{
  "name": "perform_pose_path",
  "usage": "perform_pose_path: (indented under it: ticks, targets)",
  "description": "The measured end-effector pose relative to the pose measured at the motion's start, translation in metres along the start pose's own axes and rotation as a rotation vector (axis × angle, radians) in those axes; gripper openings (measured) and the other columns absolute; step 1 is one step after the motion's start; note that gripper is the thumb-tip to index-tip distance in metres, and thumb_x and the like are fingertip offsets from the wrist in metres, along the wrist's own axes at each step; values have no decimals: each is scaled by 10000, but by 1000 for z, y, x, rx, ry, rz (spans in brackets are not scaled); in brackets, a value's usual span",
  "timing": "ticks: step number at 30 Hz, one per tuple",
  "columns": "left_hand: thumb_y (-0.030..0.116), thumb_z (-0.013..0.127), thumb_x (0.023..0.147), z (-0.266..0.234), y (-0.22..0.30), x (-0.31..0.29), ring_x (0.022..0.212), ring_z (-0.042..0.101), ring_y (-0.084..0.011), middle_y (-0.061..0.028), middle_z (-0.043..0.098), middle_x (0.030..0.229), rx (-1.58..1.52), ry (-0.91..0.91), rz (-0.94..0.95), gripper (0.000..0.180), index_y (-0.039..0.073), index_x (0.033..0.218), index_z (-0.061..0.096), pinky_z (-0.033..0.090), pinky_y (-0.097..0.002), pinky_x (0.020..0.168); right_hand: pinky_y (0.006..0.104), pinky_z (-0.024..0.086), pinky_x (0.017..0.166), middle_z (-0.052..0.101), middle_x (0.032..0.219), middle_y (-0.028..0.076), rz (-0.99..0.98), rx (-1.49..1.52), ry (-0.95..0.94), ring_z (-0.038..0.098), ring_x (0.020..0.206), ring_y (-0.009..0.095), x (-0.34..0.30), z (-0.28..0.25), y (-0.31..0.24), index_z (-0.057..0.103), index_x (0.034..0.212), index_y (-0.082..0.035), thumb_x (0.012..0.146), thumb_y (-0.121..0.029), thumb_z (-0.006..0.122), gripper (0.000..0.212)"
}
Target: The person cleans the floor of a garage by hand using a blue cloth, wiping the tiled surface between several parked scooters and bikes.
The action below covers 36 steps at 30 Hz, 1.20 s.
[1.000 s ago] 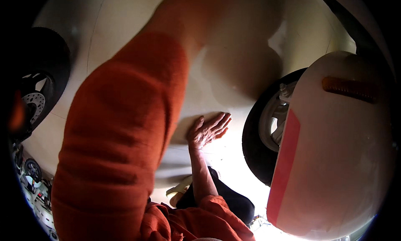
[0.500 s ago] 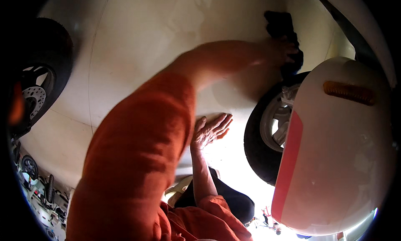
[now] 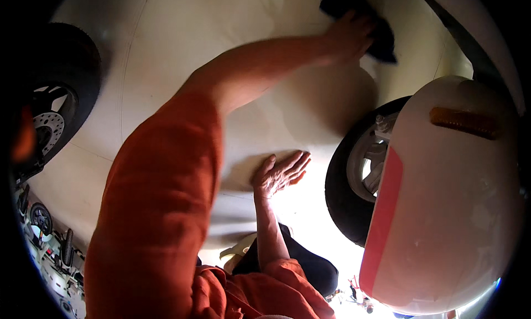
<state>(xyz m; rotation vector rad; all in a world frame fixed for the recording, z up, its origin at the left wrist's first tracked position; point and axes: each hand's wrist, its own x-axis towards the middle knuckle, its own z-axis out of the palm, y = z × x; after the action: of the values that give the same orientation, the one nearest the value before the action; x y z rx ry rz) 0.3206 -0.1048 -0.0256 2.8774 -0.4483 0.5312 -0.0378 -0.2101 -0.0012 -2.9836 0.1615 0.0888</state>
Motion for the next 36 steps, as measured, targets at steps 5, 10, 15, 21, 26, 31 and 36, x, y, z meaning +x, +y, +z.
perform_pose_path:
  ticks: [5,10,15,21,26,31,36]
  targets:
    - [284,633,815,-33,-2,-69,1359,367,-263,-95,386,1493,-142,-68,138,536,227,1340,543,334,-470,1001,580,72,1131,144,1562,241,3,27,-18,133,1451,388,-3,1,-2,135,1510,-13,982,-488,333,737]
    - [353,457,931,-7,-5,-8,1364,340,-283,-144,336,1507,21,-54,38,478,177,1371,519,303,-513,988,566,79,1136,151,1559,242,-19,18,16,135,1453,379,-2,2,0,142,1510,-23,977,-471,364,731]
    - [358,476,921,24,-12,52,1350,353,-298,-145,355,1493,-56,-68,-80,481,185,1368,523,281,-517,1032,572,84,1135,157,1555,248,4,29,-33,142,1450,381,-2,0,-3,157,1502,-17,962,-465,386,738]
    - [311,480,953,-20,9,4,1417,270,-313,-108,269,1553,-9,-240,18,501,210,1439,417,239,-519,1097,578,80,1131,156,1551,256,36,4,-5,136,1449,387,1,-2,3,149,1501,-5,966,-486,359,750]
    - [339,494,934,-9,-22,-32,1392,308,-315,-130,299,1535,-82,-156,75,499,189,1409,466,246,-522,1076,577,74,1129,153,1552,256,29,35,-45,137,1448,389,-2,0,-2,142,1503,-1,967,-504,337,761]
    - [268,351,948,85,-11,63,1422,235,-374,-204,239,1548,-447,-14,-351,526,61,1426,418,142,-574,1137,593,97,1122,171,1544,263,-24,32,-48,156,1439,406,-6,-1,-10,149,1491,23,956,-512,368,788]
    - [418,505,934,25,111,96,1430,211,-308,-110,250,1561,-245,-335,27,524,211,1412,451,164,-578,1129,559,97,1141,206,1537,243,-7,-169,6,170,1445,371,0,10,16,200,1467,45,940,-512,408,794]
